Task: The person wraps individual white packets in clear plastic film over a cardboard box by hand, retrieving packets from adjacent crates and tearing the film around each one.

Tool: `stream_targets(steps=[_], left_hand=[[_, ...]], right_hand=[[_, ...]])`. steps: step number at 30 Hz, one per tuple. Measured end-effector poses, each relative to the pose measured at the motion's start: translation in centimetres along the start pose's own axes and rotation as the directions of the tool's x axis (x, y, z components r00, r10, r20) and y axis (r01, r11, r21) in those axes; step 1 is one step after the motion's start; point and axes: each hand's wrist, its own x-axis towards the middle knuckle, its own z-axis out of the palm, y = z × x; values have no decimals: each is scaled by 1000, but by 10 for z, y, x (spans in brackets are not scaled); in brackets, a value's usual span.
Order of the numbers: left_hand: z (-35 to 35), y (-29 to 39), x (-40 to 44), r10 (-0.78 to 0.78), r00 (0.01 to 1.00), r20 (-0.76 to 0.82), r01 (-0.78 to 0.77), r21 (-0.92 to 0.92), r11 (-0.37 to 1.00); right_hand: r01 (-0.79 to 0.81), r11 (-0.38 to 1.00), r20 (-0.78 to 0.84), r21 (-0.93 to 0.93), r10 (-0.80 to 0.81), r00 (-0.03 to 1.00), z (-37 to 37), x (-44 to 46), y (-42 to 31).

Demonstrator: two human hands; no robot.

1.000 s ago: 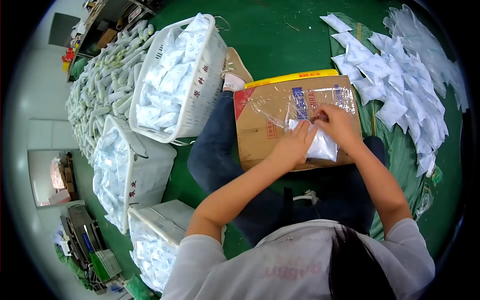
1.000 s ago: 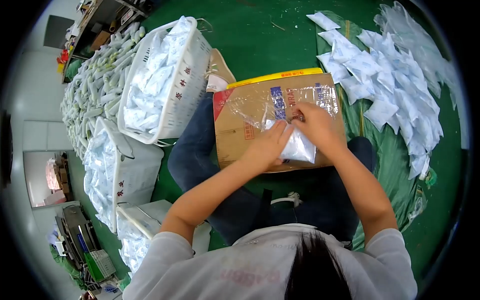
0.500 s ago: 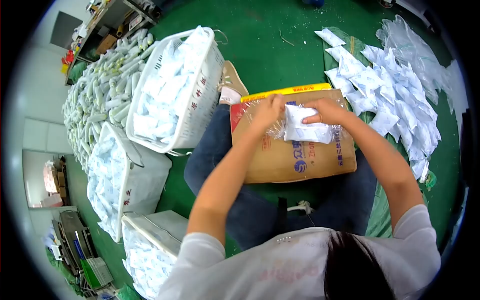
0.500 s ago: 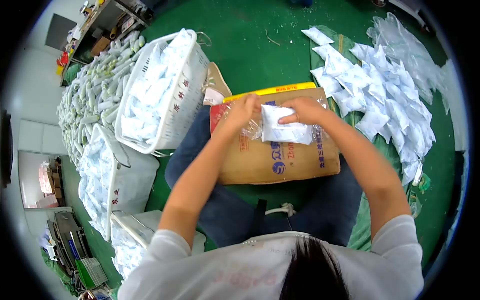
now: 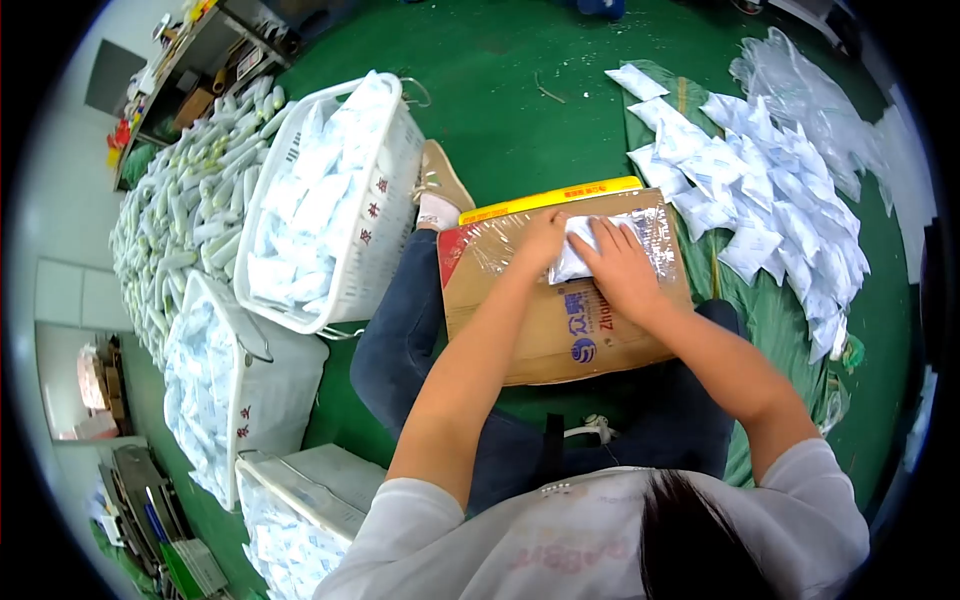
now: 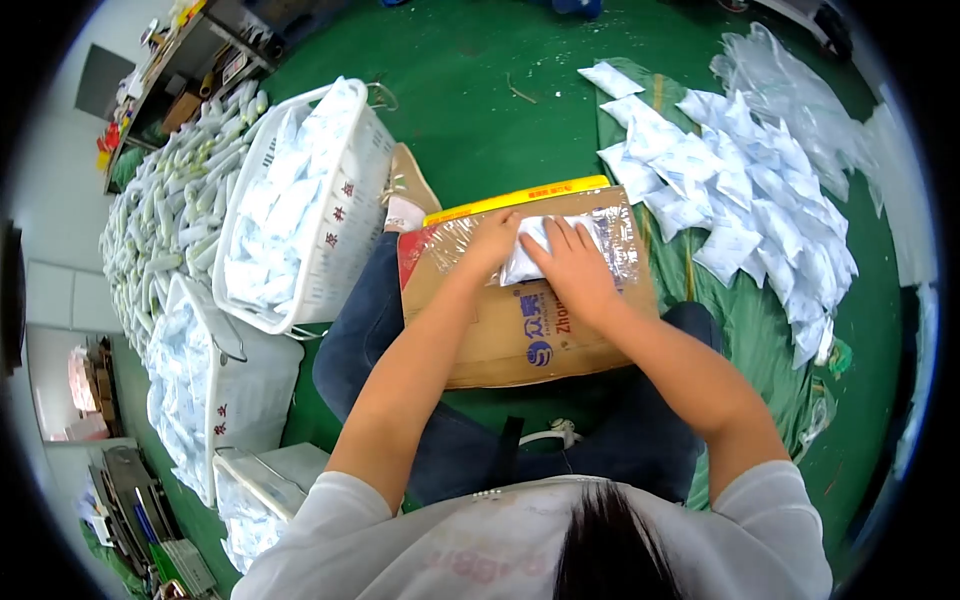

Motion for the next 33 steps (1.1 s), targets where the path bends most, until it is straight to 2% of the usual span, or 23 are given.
stream_targets(steps=[2, 3, 4, 5, 6, 7, 8, 10, 11, 12, 14, 15, 18, 19, 22, 23, 24, 26, 28, 30, 31, 33], left_hand=[[-1, -20, 16, 9, 999, 47, -6, -63, 998], [-10, -16, 16, -101, 985, 137, 105, -23, 994], [-22, 0, 7, -82, 991, 104, 54, 252, 966], [-31, 16, -2, -58, 996, 74, 12, 506, 863], [-41, 33, -13, -33, 998, 54, -17, 721, 693], [-52, 44, -16, -7, 998, 60, -37, 691, 721], [-46, 38, -22, 146, 981, 130, -195, 673, 714], [-34, 20, -27, 447, 862, 241, -493, 608, 623], [-23, 11, -34, 390, 856, 340, -517, 593, 618], [-8, 0, -37, 465, 814, 349, -580, 540, 610], [24, -15, -50, 519, 776, 359, -627, 528, 573], [30, -11, -65, 555, 769, 318, -637, 462, 617], [28, 4, -84, 541, 781, 311, -618, 506, 602], [32, 2, -88, 586, 766, 264, -626, 515, 586], [40, -1, -95, 586, 775, 239, -593, 598, 540], [41, -2, -97, 601, 772, 205, -587, 593, 551], [43, -4, -96, 614, 767, 189, -586, 596, 549], [46, -9, -92, 642, 750, 158, -591, 596, 544], [46, -8, -94, 636, 754, 165, -599, 571, 561], [43, -9, -96, 625, 761, 171, -594, 569, 568], [43, -13, -98, 625, 758, 187, -607, 553, 571], [38, -19, -103, 645, 756, 116, -630, 399, 667]], right_hand=[[10, 999, 69, 52, -13, 998, -1, 16, 7], [16, 997, 101, 81, -24, 995, -3, 24, 8], [-6, 991, 254, 136, -29, 967, -16, 34, 10], [-34, 982, 403, 187, -45, 914, -33, 41, 15], [-72, 969, 545, 235, -70, 835, -42, 45, 19], [85, 964, 390, 251, -181, 903, -45, 41, 22], [80, 956, 477, 281, -211, 853, -47, 37, 22], [73, 940, 618, 333, -276, 736, -79, 49, 16], [12, 883, 636, 469, -347, 689, -80, 46, 15], [-51, 766, 612, 641, -470, 636, -75, 38, 18], [-166, 699, 650, 695, -513, 561, -70, 16, 13], [-127, 720, 663, 683, -536, 522, -75, 9, 9], [-210, 661, 662, 721, -565, 493, -64, -9, 5], [-226, 656, 671, 720, -574, 469, -66, -17, -1], [-214, 666, 684, 715, -601, 415, -85, -25, -16], [-251, 632, 672, 733, -618, 407, -92, -29, -18], [-300, 550, 626, 779, -690, 363, -91, -40, -22], [-308, 524, 599, 794, -760, 252, -102, -72, -39], [-387, 569, 679, 726, -683, 269, -140, -92, -47], [-500, 528, 720, 687, -590, 366, -175, -112, -32], [-541, 546, 763, 639, -538, 358, -195, -123, -24], [-641, 540, 830, 546, -452, 326, -235, -142, -4]])
